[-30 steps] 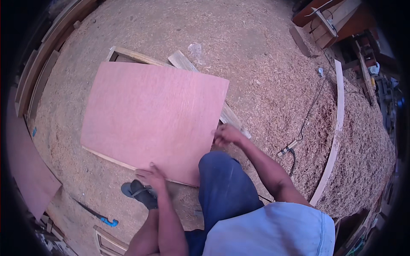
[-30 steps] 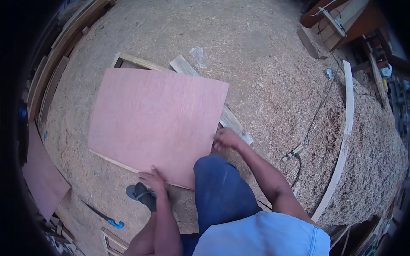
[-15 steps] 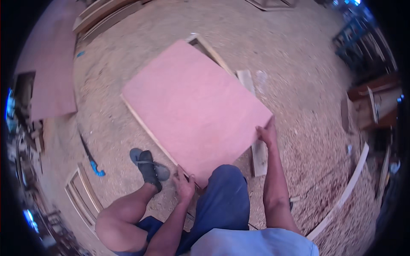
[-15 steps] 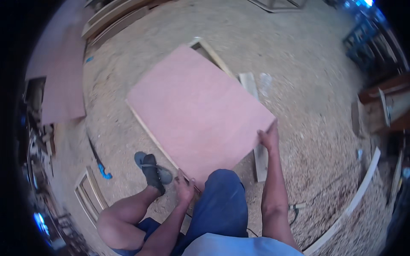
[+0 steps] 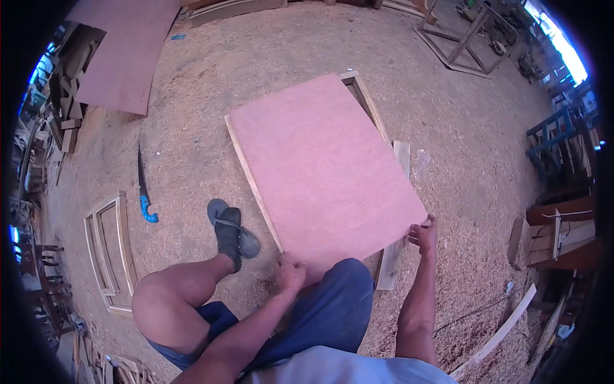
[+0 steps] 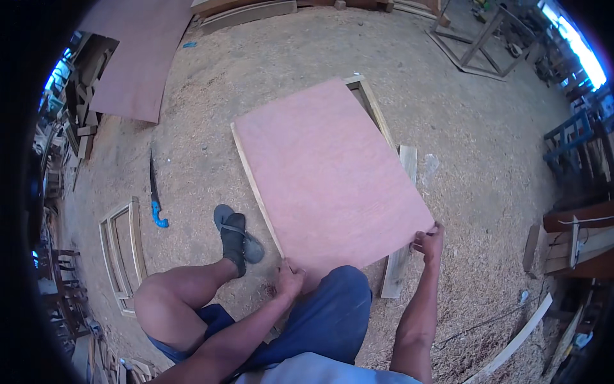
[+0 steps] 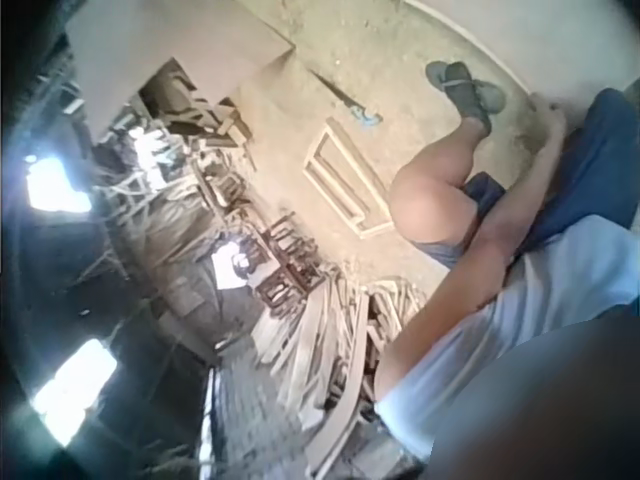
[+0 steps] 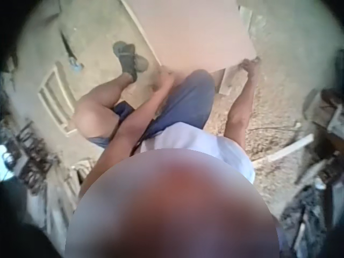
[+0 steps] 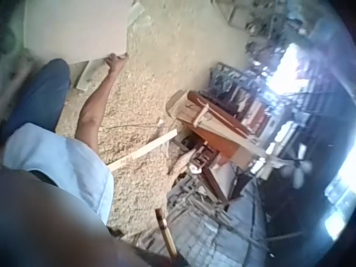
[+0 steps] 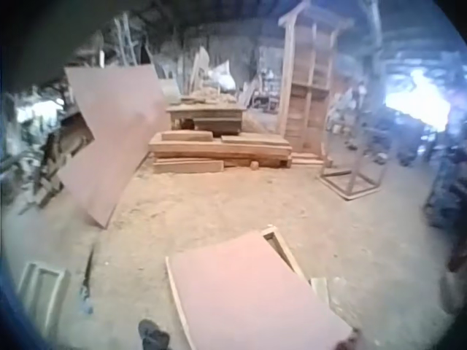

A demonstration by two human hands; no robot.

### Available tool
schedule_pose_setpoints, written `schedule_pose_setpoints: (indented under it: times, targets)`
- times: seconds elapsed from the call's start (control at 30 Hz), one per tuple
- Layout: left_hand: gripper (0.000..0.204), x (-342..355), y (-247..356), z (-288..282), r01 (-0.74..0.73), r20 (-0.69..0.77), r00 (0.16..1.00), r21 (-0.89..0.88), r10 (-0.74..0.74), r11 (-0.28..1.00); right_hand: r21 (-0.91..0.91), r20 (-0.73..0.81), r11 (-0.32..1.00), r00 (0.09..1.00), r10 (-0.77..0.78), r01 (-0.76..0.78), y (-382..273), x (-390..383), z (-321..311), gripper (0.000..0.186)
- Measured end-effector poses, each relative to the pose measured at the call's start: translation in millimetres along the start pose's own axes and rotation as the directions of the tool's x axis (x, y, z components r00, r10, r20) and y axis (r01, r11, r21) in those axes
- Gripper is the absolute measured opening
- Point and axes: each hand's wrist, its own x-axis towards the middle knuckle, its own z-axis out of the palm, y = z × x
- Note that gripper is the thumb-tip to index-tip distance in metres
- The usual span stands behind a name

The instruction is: Sawing a piece of plywood and fitting it into a wooden frame.

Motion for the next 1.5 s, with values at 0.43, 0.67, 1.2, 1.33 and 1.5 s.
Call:
schedule_pose_setpoints:
  times: [0.43,0.67,1.2,1.33,1.5]
  targets:
    - [0.047,24,-36,17,0.034,0.31,0.95,-0.232,0.041,0.972,0.03,-0.109,0.999,0.994,-0.01,0.014,15,-10,-34,0.098]
    - [0.051,56,-11,-20,0.08,0.401,0.916,-0.124,-0.023,0.989,0.083,-0.125,0.996,0.991,0.04,-0.03,6,-18,-17,0.108]
    - [0.045,89,17,-30,0.151,0.129,0.984,-0.212,-0.125,0.966,0.216,-0.055,0.975,0.997,0.056,-0.043,0,-18,-22,0.109]
    - [0.041,102,-5,-12,0.15,0.128,0.984,-0.244,-0.121,0.958,0.157,-0.047,0.987,0.998,0.028,-0.021,-11,-17,-16,0.106]
    - [0.034,128,-15,-17,0.121,0.259,0.964,-0.234,-0.058,0.965,0.128,-0.025,0.992,1.0,-0.009,0.012,6,-12,-23,0.107]
